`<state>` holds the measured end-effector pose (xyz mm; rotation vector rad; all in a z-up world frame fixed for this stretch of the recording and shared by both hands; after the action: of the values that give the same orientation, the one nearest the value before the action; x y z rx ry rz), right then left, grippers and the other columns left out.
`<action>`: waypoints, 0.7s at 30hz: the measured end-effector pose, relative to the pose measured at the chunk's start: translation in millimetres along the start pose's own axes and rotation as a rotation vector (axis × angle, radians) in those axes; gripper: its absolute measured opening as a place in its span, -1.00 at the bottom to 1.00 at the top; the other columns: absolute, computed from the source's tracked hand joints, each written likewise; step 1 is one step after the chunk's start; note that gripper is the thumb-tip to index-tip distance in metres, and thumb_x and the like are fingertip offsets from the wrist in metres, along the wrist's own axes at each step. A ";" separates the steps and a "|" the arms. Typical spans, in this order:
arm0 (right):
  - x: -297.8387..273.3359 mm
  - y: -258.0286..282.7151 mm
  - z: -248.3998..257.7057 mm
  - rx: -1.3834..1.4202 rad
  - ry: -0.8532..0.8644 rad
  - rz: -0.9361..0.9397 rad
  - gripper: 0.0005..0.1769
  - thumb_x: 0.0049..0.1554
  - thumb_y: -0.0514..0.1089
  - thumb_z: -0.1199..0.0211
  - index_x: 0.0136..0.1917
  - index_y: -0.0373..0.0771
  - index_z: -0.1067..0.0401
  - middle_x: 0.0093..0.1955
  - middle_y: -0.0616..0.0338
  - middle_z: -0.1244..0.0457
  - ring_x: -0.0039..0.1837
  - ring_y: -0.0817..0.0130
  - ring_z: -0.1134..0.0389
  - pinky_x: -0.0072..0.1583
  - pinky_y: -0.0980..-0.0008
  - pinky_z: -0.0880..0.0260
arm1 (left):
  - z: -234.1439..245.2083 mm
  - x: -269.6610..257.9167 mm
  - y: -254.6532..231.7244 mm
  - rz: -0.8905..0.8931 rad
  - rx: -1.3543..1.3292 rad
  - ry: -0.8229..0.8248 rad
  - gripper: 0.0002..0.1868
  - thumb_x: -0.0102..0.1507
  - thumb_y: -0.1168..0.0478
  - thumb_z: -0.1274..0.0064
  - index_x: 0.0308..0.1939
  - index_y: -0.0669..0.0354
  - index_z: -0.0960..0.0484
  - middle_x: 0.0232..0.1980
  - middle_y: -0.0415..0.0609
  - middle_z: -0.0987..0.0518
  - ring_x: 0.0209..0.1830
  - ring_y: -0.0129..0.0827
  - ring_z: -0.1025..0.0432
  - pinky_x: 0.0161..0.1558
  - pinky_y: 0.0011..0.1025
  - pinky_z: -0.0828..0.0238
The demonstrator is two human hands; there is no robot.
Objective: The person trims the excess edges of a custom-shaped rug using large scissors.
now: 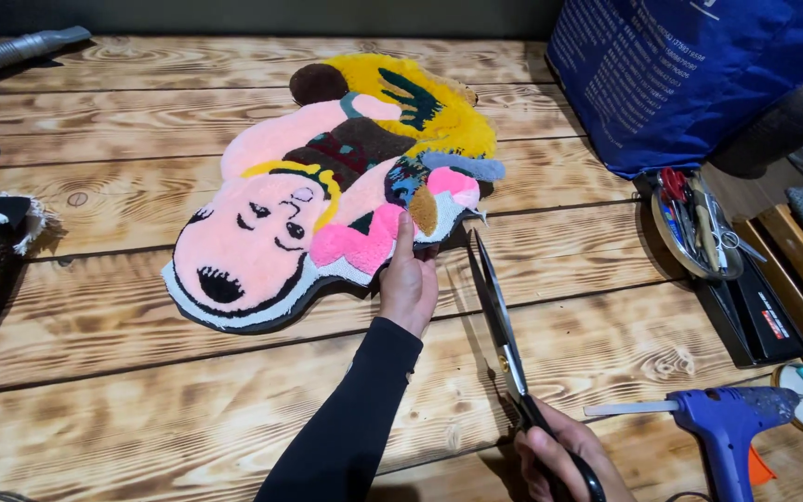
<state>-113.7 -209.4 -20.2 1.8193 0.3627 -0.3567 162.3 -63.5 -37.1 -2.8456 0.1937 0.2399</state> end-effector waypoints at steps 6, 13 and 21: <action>15.8 17.3 -43.7 -0.055 -0.114 -0.090 -0.41 0.12 -0.08 -0.25 0.40 -0.25 -0.30 -0.46 0.29 -0.11 -0.48 0.51 -0.09 -0.42 0.44 -0.04 | -8.7 -10.5 0.9 0.064 0.073 0.031 -0.38 0.32 0.00 -0.05 0.42 0.13 -0.33 0.46 -0.14 -0.40 0.46 -0.44 -0.23 0.50 -0.24 0.13; 31.7 21.9 -61.6 -0.069 -0.145 -0.133 -0.42 0.13 -0.11 -0.24 0.42 -0.20 -0.37 -0.55 0.30 -0.03 -0.53 0.49 -0.02 -0.44 0.43 0.00 | -7.0 -9.2 2.9 0.073 0.029 0.032 -0.38 0.34 0.01 -0.04 0.42 0.22 -0.32 0.46 -0.07 -0.38 0.46 -0.39 -0.24 0.55 -0.24 0.09; 37.1 21.8 -69.0 -0.112 -0.074 -0.047 -0.38 0.18 -0.08 -0.19 0.49 -0.23 -0.31 -0.57 0.31 -0.05 -0.56 0.51 -0.03 -0.47 0.46 -0.03 | -6.8 -6.9 2.3 0.043 -0.044 0.055 -0.44 0.35 0.07 -0.07 0.36 0.25 -0.38 0.38 -0.02 -0.44 0.38 -0.33 -0.31 0.49 -0.27 -0.09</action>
<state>-67.0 -146.3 1.5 1.6862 0.3670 -0.4269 156.1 -66.9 -30.0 -2.8957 0.2646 0.1772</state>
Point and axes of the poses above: each hand's wrist, its own x-axis towards the middle knuckle, its own z-axis out of the back of the hand, y = z × x, the point moved 10 cm from there along x, towards the middle knuckle
